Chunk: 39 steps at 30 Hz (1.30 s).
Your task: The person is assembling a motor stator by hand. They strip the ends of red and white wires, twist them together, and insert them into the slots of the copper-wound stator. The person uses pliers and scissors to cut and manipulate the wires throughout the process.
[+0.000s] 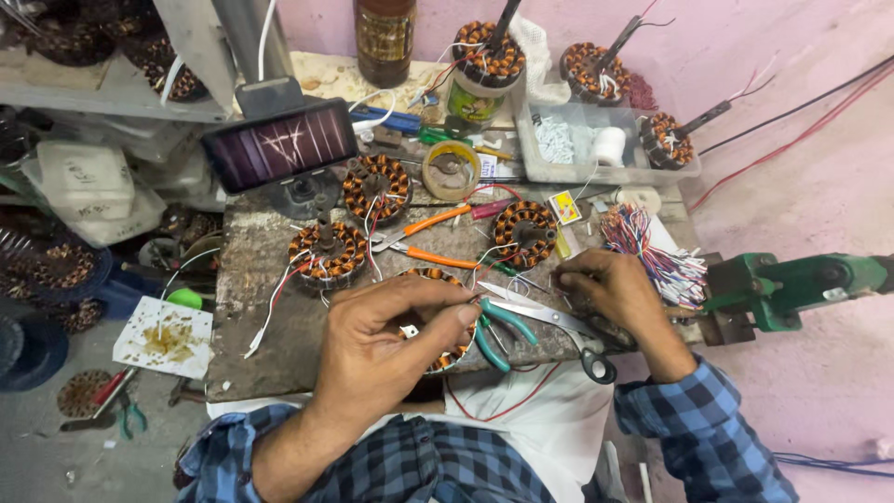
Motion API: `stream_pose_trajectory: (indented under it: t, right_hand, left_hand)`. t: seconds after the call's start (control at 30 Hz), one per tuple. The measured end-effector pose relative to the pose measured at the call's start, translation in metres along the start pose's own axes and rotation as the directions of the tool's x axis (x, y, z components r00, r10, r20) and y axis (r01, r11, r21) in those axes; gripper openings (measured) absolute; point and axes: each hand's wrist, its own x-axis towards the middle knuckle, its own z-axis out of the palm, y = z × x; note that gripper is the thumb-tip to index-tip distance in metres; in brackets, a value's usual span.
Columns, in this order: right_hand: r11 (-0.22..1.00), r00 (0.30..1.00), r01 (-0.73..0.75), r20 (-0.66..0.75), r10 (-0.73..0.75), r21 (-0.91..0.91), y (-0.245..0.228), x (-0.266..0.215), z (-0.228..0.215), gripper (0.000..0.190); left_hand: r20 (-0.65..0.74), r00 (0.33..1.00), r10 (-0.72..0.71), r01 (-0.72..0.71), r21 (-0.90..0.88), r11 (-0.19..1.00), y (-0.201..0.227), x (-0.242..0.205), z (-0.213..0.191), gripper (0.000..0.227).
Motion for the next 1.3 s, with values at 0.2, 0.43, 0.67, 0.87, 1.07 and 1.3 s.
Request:
stream_pose_trajectory:
  t: [0.2,0.43,0.67,0.87,1.07,1.3]
  right_hand:
    - [0.997,0.994,-0.020,-0.102,0.028,0.079,-0.009,-0.007,-0.004,0.023]
    - [0.780,0.984,0.047,-0.164,0.071,0.624,-0.040,-0.022,-0.022,0.027]
    - [0.559,0.959,0.283,-0.229,-0.167,0.779,-0.102,-0.038,-0.022,0.018]
    - [0.440,0.946,0.310,-0.227,-0.231,0.843,-0.150,-0.038,-0.014,0.016]
    - [0.313,0.951,0.261,-0.188,-0.247,0.913,-0.168,-0.036,-0.010,0.031]
    - [0.438,0.944,0.324,-0.254,-0.213,0.839,-0.170,-0.037,-0.008,0.021]
  left_hand:
    - [-0.027,0.998,-0.063,0.061,-0.071,0.996,-0.009,-0.002,0.004,0.012]
    - [-0.056,0.997,-0.051,0.041,-0.165,0.985,-0.016,-0.001,0.009,0.014]
    - [-0.036,0.997,-0.063,0.054,-0.200,0.978,-0.019,-0.001,0.009,0.017]
    - [-0.063,0.998,0.003,-0.012,-0.136,0.991,-0.019,0.000,0.010,0.021]
    - [-0.070,0.998,0.005,-0.015,-0.143,0.990,-0.021,-0.001,0.009,0.021]
    - [-0.072,0.997,-0.009,-0.003,-0.165,0.986,-0.022,-0.001,0.010,0.021]
